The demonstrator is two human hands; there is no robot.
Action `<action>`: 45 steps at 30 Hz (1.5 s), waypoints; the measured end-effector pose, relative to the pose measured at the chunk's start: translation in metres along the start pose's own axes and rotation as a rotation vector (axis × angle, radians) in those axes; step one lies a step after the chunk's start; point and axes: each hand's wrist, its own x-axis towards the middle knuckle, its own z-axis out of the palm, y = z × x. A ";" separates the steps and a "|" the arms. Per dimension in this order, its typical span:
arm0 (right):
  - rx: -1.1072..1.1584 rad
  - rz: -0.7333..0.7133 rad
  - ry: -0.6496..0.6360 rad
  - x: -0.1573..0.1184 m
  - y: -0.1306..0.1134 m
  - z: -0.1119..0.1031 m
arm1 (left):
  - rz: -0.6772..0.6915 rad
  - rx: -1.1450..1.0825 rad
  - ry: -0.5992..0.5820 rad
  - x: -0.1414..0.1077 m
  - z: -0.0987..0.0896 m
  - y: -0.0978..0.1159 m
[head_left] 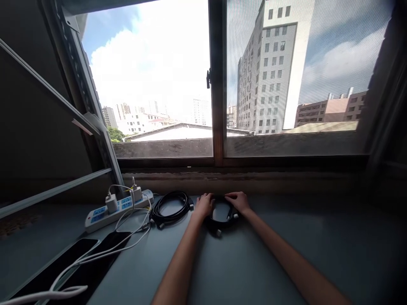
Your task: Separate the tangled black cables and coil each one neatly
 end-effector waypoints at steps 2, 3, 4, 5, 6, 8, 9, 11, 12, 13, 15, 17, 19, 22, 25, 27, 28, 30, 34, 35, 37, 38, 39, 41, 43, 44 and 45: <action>0.027 0.002 0.003 0.000 0.004 0.002 | 0.002 -0.014 0.009 0.000 0.001 0.001; 0.043 0.000 0.004 0.000 0.006 0.002 | -0.002 -0.021 0.013 -0.001 0.002 0.002; 0.059 -0.005 0.008 -0.001 0.008 0.003 | -0.007 -0.029 0.018 -0.002 0.002 0.003; 0.074 -0.009 0.012 -0.001 0.010 0.004 | -0.013 -0.038 0.022 -0.002 0.002 0.004; 0.089 -0.014 0.018 -0.001 0.012 0.005 | -0.018 -0.048 0.026 -0.003 0.003 0.005; 0.117 -0.024 0.029 -0.002 0.016 0.005 | -0.028 -0.070 0.031 -0.005 0.003 0.006; 0.128 -0.028 0.035 -0.002 0.017 0.005 | -0.030 -0.081 0.033 -0.005 0.004 0.007; 0.142 -0.036 0.047 -0.003 0.020 0.005 | -0.031 -0.102 0.038 -0.006 0.005 0.007; 0.146 -0.038 0.054 -0.003 0.021 0.004 | -0.030 -0.111 0.041 -0.006 0.006 0.007; 0.148 -0.039 0.060 -0.003 0.022 0.004 | -0.030 -0.119 0.045 -0.006 0.006 0.007; 0.150 -0.036 0.073 -0.004 0.024 0.003 | -0.033 -0.132 0.058 -0.006 0.008 0.007; 0.149 -0.025 0.088 -0.005 0.025 0.002 | -0.044 -0.141 0.071 -0.006 0.009 0.007; 0.149 -0.012 0.098 -0.006 0.026 0.002 | -0.060 -0.145 0.086 -0.007 0.010 0.007; 0.149 0.004 0.107 -0.007 0.025 0.002 | -0.087 -0.152 0.112 -0.008 0.011 0.008; 0.141 0.019 0.123 -0.008 0.023 0.001 | -0.102 -0.161 0.122 -0.009 0.012 0.009; 0.138 0.027 0.133 -0.009 0.021 0.001 | -0.103 -0.167 0.122 -0.009 0.011 0.009; 0.140 0.030 0.137 -0.009 0.021 0.001 | -0.102 -0.168 0.123 -0.009 0.011 0.009; 0.148 0.033 0.140 -0.010 0.019 0.000 | -0.102 -0.171 0.124 -0.010 0.011 0.009; 0.185 0.040 0.133 -0.010 0.018 0.000 | -0.102 -0.176 0.123 -0.009 0.011 0.008; 0.197 0.043 0.132 -0.010 0.017 0.000 | -0.101 -0.177 0.123 -0.009 0.011 0.008; 0.224 0.051 0.136 -0.010 0.016 0.001 | -0.098 -0.180 0.121 -0.009 0.010 0.008; 0.241 0.056 0.140 -0.009 0.016 0.001 | -0.097 -0.182 0.119 -0.008 0.010 0.008; 0.261 0.061 0.144 -0.009 0.015 0.001 | -0.095 -0.184 0.117 -0.008 0.009 0.007; 0.317 0.075 0.157 -0.009 0.014 0.002 | -0.091 -0.189 0.112 -0.008 0.008 0.006; 0.393 0.100 0.189 -0.007 0.014 0.002 | -0.084 -0.198 0.102 -0.006 0.007 0.005; 0.436 0.120 0.217 -0.006 0.014 0.001 | -0.079 -0.204 0.095 -0.006 0.006 0.005; 0.482 0.145 0.250 -0.005 0.014 0.001 | -0.074 -0.210 0.088 -0.004 0.005 0.004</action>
